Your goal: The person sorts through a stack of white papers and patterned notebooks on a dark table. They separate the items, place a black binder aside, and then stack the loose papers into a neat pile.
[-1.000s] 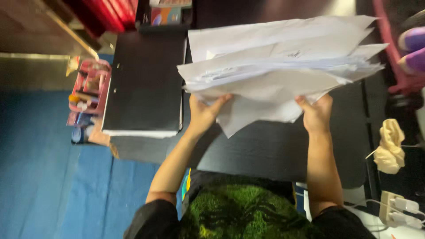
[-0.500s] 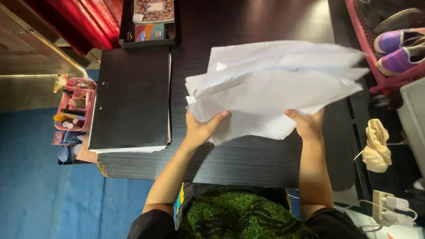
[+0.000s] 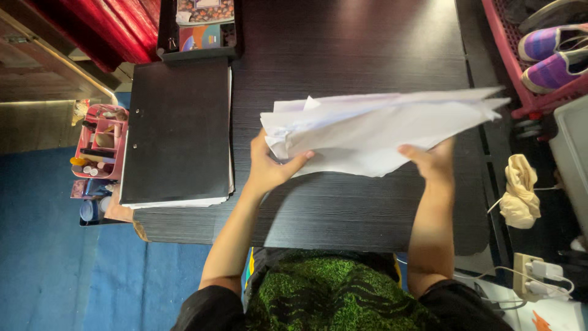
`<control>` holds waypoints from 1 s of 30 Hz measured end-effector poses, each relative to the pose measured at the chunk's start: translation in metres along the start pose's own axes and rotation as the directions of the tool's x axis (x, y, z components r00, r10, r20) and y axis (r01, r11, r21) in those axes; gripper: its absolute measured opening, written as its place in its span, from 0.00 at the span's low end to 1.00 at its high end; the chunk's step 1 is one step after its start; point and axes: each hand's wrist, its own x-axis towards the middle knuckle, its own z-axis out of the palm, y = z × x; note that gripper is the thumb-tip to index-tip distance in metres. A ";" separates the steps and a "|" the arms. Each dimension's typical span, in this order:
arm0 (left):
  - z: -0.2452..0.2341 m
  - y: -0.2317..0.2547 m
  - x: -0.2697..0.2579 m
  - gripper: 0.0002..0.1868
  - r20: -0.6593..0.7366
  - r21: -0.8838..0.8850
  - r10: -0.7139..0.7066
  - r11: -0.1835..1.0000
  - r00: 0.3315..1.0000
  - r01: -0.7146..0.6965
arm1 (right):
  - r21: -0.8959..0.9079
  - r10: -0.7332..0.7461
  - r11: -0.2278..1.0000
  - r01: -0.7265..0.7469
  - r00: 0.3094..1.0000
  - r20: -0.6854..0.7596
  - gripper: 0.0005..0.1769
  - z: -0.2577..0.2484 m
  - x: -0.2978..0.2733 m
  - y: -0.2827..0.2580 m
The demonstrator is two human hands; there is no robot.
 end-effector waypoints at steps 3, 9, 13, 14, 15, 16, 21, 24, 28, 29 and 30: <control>0.014 -0.015 -0.005 0.21 -0.005 -0.045 -0.129 0.991 0.992 0.129 | -0.049 -0.040 0.998 0.037 0.997 -0.066 0.46 0.037 -0.007 -0.004; 0.021 -0.018 -0.013 0.23 -0.015 0.010 -0.187 0.982 0.982 0.187 | -0.106 0.086 0.989 -0.100 0.988 -0.127 0.37 0.018 -0.010 -0.019; 0.018 -0.044 -0.023 0.27 0.067 0.054 -0.286 0.958 0.956 0.283 | -0.167 0.350 0.920 -0.355 0.935 -0.058 0.32 0.007 -0.018 0.025; 0.018 -0.053 -0.028 0.27 0.092 0.092 -0.302 0.951 0.949 0.294 | -0.313 0.455 0.839 -0.445 0.889 -0.045 0.28 0.004 -0.025 0.033; 0.019 -0.062 -0.036 0.25 0.078 0.073 -0.367 0.929 0.927 0.362 | -0.450 0.553 0.731 -0.513 0.831 -0.049 0.25 0.003 -0.033 0.041; 0.023 -0.069 -0.045 0.22 0.066 0.054 -0.430 0.902 0.900 0.427 | -0.419 0.569 0.727 -0.545 0.819 -0.079 0.24 0.004 -0.040 0.048; 0.028 -0.082 -0.069 0.22 0.001 0.120 -0.516 0.850 0.856 0.513 | -0.368 0.715 0.579 -0.728 0.670 -0.202 0.24 0.014 -0.071 0.058; 0.024 -0.085 -0.080 0.19 -0.036 0.168 -0.568 0.807 0.822 0.565 | -0.365 0.707 0.622 -0.693 0.697 -0.120 0.23 0.024 -0.094 0.062; 0.019 -0.105 -0.110 0.17 -0.141 0.100 -0.647 0.744 0.750 0.661 | -0.227 0.699 0.672 -0.704 0.705 -0.120 0.24 0.037 -0.111 0.057; 0.018 -0.112 -0.118 0.20 -0.155 0.044 -0.693 0.707 0.704 0.706 | -0.253 0.684 0.671 -0.697 0.714 -0.151 0.24 0.039 -0.109 0.053; 0.015 -0.120 -0.124 0.18 -0.118 0.026 -0.686 0.721 0.718 0.693 | -0.279 0.668 0.669 -0.689 0.722 -0.182 0.25 0.040 -0.104 0.048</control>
